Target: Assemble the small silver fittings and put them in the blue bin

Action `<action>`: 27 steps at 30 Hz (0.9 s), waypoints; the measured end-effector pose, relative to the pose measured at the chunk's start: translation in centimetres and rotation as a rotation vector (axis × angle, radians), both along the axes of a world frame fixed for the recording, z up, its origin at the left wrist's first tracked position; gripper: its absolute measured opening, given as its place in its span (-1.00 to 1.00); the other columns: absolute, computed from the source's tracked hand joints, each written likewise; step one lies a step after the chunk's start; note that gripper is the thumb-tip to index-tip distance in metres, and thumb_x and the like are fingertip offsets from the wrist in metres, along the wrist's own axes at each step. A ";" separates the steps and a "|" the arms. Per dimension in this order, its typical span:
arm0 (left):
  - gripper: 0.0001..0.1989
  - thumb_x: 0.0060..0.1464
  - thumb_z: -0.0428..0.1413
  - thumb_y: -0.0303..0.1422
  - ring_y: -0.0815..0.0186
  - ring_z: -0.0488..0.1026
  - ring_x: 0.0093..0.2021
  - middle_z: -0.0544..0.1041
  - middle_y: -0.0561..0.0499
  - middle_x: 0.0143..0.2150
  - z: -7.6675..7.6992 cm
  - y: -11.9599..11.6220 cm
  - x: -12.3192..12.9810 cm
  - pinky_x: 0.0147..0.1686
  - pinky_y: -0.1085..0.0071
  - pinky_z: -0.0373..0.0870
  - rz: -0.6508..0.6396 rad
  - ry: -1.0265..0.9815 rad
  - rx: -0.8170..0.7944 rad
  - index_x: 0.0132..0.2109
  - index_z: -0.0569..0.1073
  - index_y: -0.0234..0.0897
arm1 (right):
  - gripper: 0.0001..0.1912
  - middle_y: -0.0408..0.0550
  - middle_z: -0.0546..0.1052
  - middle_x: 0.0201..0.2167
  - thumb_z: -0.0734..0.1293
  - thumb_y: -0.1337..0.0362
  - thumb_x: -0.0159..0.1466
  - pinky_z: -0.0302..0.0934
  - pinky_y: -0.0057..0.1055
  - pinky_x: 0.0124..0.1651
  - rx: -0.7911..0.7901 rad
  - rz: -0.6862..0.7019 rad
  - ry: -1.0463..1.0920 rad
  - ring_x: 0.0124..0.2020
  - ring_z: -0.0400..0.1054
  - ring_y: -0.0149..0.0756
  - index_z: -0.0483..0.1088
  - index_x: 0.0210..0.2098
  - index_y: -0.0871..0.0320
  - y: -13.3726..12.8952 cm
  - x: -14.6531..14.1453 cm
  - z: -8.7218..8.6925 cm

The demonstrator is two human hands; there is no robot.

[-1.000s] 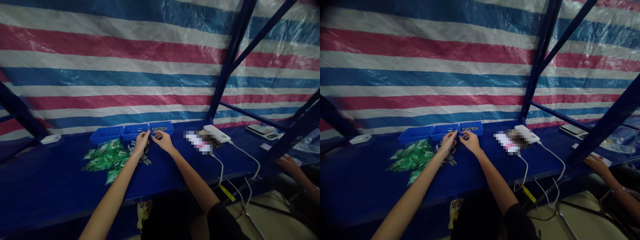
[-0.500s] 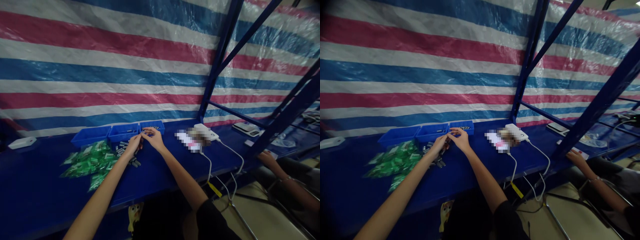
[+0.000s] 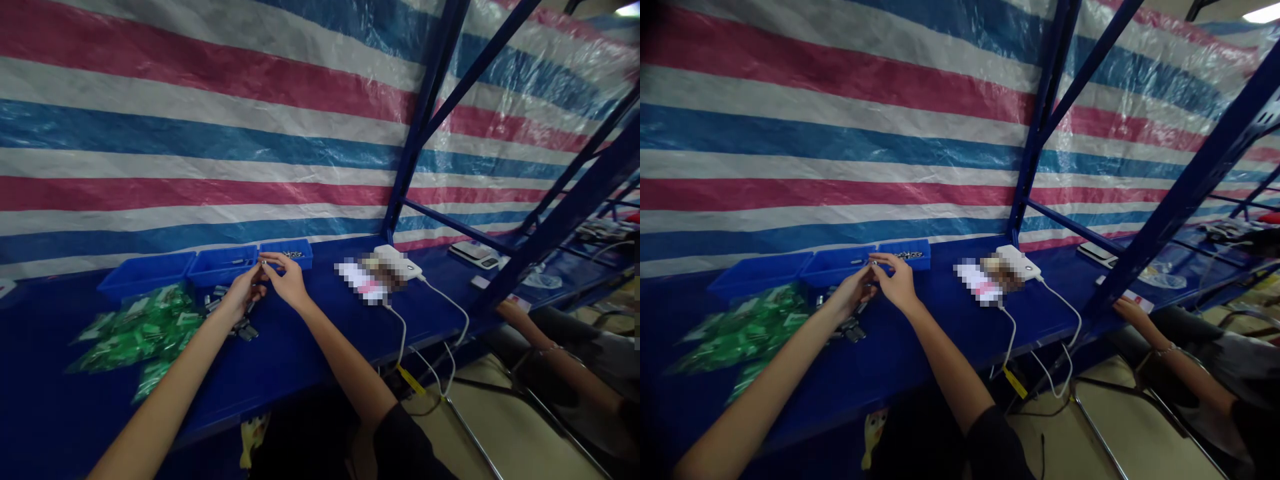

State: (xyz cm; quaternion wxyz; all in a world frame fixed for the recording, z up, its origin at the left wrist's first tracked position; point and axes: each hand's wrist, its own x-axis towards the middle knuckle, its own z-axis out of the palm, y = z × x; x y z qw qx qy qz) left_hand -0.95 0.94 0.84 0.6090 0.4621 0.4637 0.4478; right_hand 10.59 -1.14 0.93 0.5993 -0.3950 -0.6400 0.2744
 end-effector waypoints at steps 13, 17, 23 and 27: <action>-0.65 -0.12 0.13 -0.10 0.52 0.26 -0.72 0.36 0.11 -0.49 0.4 -0.6 -0.2 -0.79 0.61 -0.03 0.120 0.082 0.101 -0.29 0.37 -0.30 | -0.72 -0.11 0.53 -0.16 0.20 0.37 0.20 0.30 -0.42 -0.14 -0.063 -0.015 0.015 -0.11 0.41 -0.36 0.38 -0.11 0.10 0.7 0.0 -0.9; -0.64 -0.13 0.12 -0.06 0.50 0.26 -0.72 0.37 0.10 -0.49 0.1 -0.4 -0.4 -0.78 0.59 -0.02 0.222 0.250 0.241 -0.36 0.38 -0.30 | -0.75 -0.11 0.54 -0.22 0.25 0.35 0.16 0.32 -0.41 -0.17 -0.110 -0.015 -0.059 -0.17 0.44 -0.33 0.42 -0.16 0.10 1.1 0.0 -1.6; -0.70 -0.14 0.14 -0.08 0.41 0.30 -0.61 0.43 0.06 -0.54 0.2 -0.4 -1.0 -0.63 0.54 0.14 0.285 0.500 0.478 -0.46 0.43 -0.26 | -0.78 -0.15 0.56 -0.40 0.30 0.33 0.11 0.32 -0.34 -0.13 -0.171 -0.021 -0.048 -0.29 0.46 -0.33 0.43 -0.22 0.11 1.5 -0.1 -2.5; -0.78 -0.19 0.20 -0.16 0.31 0.39 -0.43 0.51 0.00 -0.40 0.5 -0.7 -1.4 -0.51 0.53 0.21 0.351 0.632 0.664 -0.45 0.49 -0.22 | -0.78 -0.15 0.55 -0.44 0.32 0.36 0.08 0.34 -0.38 -0.18 -0.226 0.007 0.006 -0.34 0.46 -0.36 0.42 -0.24 0.14 1.6 0.0 -3.0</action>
